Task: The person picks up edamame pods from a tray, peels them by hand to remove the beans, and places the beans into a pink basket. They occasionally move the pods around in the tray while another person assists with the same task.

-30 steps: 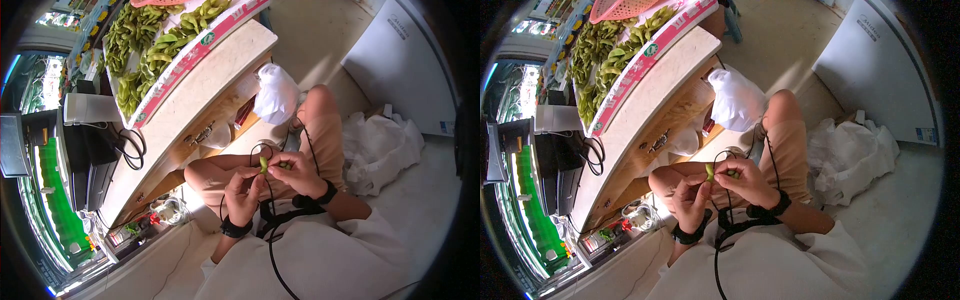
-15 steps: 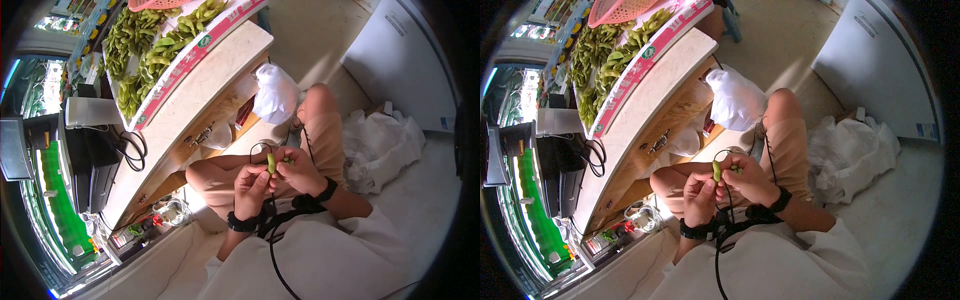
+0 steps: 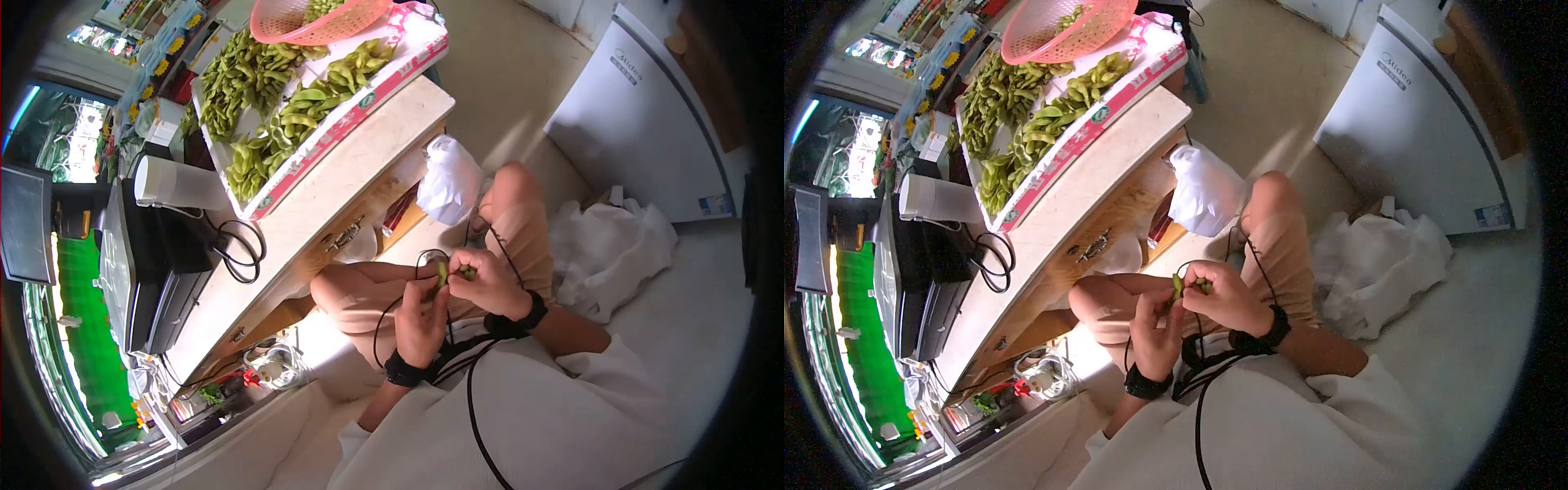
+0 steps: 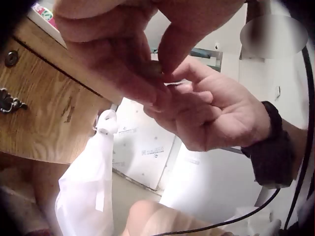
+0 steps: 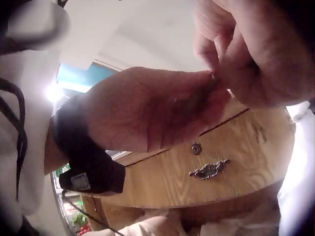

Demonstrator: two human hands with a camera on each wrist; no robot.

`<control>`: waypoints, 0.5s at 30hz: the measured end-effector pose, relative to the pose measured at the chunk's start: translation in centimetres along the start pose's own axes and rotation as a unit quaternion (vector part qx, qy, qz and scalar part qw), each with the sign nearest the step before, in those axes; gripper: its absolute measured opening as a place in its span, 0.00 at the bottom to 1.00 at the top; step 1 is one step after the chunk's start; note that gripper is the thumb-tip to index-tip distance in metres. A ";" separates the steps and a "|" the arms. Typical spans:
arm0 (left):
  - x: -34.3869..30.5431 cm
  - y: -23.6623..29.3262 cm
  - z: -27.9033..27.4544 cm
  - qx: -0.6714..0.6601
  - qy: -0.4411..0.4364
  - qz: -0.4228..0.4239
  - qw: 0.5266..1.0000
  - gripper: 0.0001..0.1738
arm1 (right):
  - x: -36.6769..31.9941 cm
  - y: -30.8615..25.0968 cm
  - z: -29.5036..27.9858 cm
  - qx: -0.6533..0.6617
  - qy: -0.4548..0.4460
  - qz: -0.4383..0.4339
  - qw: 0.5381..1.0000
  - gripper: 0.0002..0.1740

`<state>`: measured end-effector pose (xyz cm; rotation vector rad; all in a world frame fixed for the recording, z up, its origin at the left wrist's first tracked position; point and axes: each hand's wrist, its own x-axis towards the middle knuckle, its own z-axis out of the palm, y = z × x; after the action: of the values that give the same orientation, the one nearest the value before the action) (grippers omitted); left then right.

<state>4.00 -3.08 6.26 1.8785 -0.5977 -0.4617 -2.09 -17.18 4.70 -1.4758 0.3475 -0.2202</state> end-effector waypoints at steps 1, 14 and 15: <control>-0.1 -0.4 -0.2 -0.007 0.003 -0.001 1.000 0.11 | 0.0 -0.1 0.4 -0.007 -0.003 0.002 1.000 0.07; 0.5 -3.6 -5.8 -0.471 -0.027 -0.122 0.873 0.08 | 3.2 -1.6 5.8 0.225 -0.095 0.205 0.948 0.05; 0.5 -3.7 -6.4 -0.477 -0.017 -0.121 0.871 0.08 | 3.8 -2.0 5.9 0.229 -0.119 0.234 0.937 0.07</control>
<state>8.76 2.49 5.10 0.9827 -0.0839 -0.7804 3.68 -13.21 6.67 -0.9108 0.4083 0.2486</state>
